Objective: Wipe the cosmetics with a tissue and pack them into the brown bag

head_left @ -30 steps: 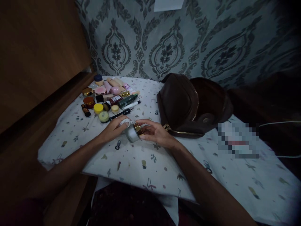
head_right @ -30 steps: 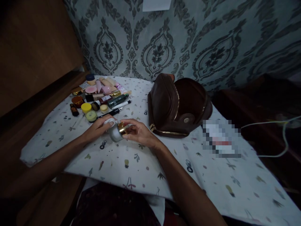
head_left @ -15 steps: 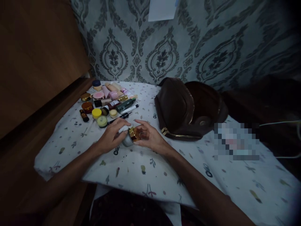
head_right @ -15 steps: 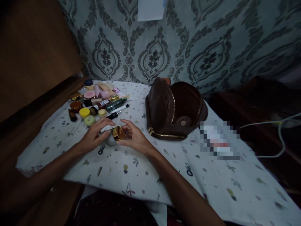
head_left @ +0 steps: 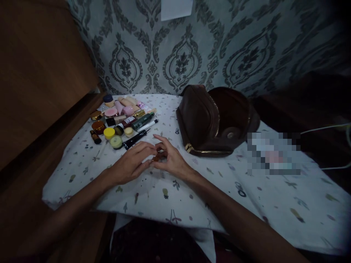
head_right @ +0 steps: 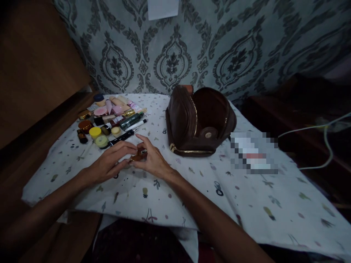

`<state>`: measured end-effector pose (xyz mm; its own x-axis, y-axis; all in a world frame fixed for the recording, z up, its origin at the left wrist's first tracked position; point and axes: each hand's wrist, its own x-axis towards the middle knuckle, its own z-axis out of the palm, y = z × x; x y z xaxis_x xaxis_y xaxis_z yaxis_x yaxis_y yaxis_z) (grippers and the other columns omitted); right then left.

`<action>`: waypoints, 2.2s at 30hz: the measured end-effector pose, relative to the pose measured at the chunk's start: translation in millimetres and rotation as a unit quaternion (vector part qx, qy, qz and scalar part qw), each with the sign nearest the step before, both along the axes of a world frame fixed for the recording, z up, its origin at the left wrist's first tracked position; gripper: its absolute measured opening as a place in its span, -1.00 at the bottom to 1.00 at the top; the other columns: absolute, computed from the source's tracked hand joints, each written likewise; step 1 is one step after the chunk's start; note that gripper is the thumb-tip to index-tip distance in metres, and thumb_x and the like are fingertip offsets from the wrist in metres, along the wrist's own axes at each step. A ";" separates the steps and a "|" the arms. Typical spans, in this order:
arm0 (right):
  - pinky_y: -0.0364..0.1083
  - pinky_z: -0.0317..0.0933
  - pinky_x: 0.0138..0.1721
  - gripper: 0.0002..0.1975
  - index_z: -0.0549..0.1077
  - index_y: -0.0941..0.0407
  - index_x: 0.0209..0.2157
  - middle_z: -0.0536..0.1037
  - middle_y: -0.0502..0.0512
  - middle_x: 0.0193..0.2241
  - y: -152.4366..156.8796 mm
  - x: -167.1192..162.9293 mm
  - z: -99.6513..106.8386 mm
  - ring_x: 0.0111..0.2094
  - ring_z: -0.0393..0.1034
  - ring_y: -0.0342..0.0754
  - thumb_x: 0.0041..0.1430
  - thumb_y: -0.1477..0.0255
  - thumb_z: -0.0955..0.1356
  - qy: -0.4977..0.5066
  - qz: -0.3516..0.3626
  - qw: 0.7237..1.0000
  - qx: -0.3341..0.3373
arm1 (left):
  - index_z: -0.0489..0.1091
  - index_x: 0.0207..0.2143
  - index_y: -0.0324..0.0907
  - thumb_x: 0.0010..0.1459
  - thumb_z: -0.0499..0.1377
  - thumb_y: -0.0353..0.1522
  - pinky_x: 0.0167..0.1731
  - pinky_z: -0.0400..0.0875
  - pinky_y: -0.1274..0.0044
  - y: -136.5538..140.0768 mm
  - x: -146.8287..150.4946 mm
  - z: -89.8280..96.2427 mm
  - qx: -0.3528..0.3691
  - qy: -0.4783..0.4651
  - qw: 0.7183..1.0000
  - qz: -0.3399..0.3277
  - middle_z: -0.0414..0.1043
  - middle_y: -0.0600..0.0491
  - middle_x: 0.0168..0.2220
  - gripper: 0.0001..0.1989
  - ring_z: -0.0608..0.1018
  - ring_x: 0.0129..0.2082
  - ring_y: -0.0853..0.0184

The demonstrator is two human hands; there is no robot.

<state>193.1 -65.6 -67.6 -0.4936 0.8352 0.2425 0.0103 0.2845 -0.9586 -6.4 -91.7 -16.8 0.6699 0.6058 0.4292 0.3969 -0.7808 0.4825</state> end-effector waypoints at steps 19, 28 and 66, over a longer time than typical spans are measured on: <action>0.16 0.31 0.11 -0.43 0.48 0.08 0.01 0.42 0.19 0.01 -1.0 -12.6 -12.8 0.06 0.36 0.13 -0.04 0.21 0.56 -0.108 0.028 0.987 0.118 | 0.35 -0.16 -0.17 0.29 0.07 -0.08 -0.36 0.27 0.53 -10.8 -17.8 -29.6 -0.282 -0.201 0.910 0.227 0.35 0.10 -0.35 -0.66 0.36 -0.38 0.35; 0.17 0.30 0.05 -0.36 0.41 0.10 0.08 0.51 0.21 -0.01 -6.1 -15.3 -10.4 0.03 0.39 0.15 -0.04 0.27 0.57 -0.146 0.034 0.980 0.134 | 0.37 -0.14 -0.19 0.36 -0.01 -0.15 -0.25 0.34 0.48 -9.5 -12.8 -0.9 -0.174 -0.083 0.965 0.176 0.41 0.05 -0.26 -0.69 0.44 -0.28 0.30; 0.05 0.27 -0.09 -0.51 0.47 0.10 -0.10 0.47 0.10 -0.23 4.9 -1.8 -2.2 -0.15 0.35 0.07 -0.09 0.31 0.57 -0.184 -0.028 0.970 0.154 | 0.18 0.23 -0.14 0.36 -0.01 -0.46 0.13 0.46 0.20 -21.5 -24.9 -28.3 0.086 0.052 0.987 0.124 0.34 -0.21 0.20 -0.59 0.43 0.21 0.16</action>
